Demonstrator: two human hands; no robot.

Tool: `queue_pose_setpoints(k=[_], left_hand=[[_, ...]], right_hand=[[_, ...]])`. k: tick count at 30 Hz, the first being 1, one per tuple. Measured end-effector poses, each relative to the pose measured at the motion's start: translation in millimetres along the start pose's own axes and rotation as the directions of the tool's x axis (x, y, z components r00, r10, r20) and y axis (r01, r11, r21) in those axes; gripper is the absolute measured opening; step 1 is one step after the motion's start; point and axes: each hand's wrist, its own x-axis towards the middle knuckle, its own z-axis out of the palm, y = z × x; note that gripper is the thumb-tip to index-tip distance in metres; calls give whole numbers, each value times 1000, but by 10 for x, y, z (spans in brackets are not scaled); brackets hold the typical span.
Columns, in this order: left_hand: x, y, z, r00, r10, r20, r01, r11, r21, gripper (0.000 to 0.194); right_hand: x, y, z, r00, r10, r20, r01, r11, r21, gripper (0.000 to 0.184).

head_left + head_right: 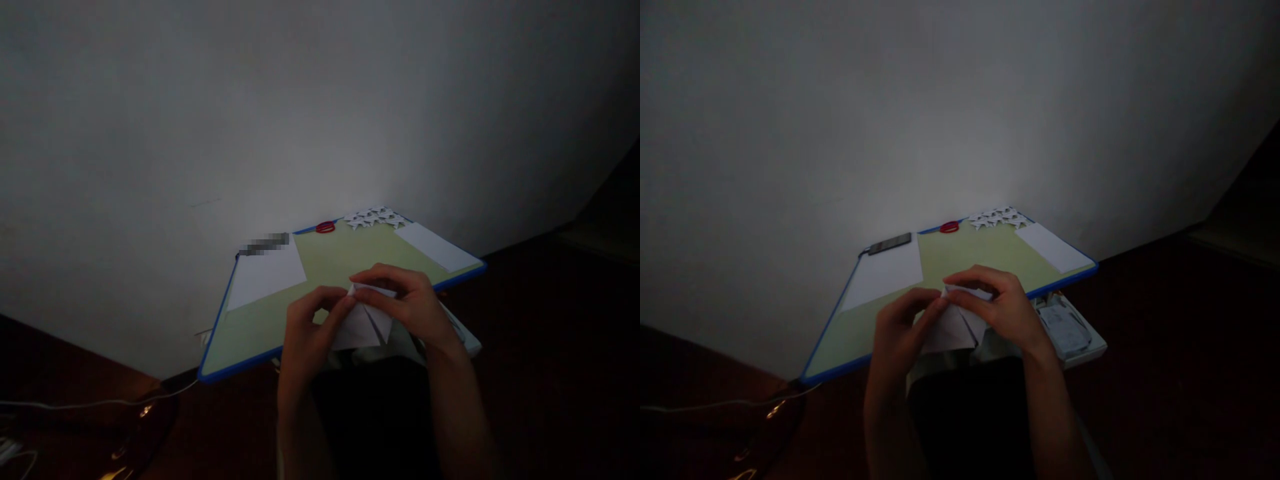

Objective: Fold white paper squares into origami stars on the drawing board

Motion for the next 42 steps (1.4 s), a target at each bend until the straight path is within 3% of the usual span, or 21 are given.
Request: queue_pose_setpoints(k=[5,16,26,33,42], left_hand=[[2,-1,73,998,-13,-64,7,995,-102,9],[-5,-2,155,991,-19,-130,4,993,-114,10],[-13,-47,114,997,-41,-61,32,989,-141,14],[-24,-87,112,996,-70,-46,58,971,-231,8],[1,-104,197,991,8,-130,-34,979,-199,10]], right_hand=[[11,15,13,999,-40,-16,40,999,-10,15],[12,-33,73,991,-91,-97,86,995,-53,8],[10,-24,35,981,-193,6,193,975,-109,11],[9,34,3,981,-182,64,187,978,-90,16],[3,-4,8,980,-194,46,198,975,-100,23]])
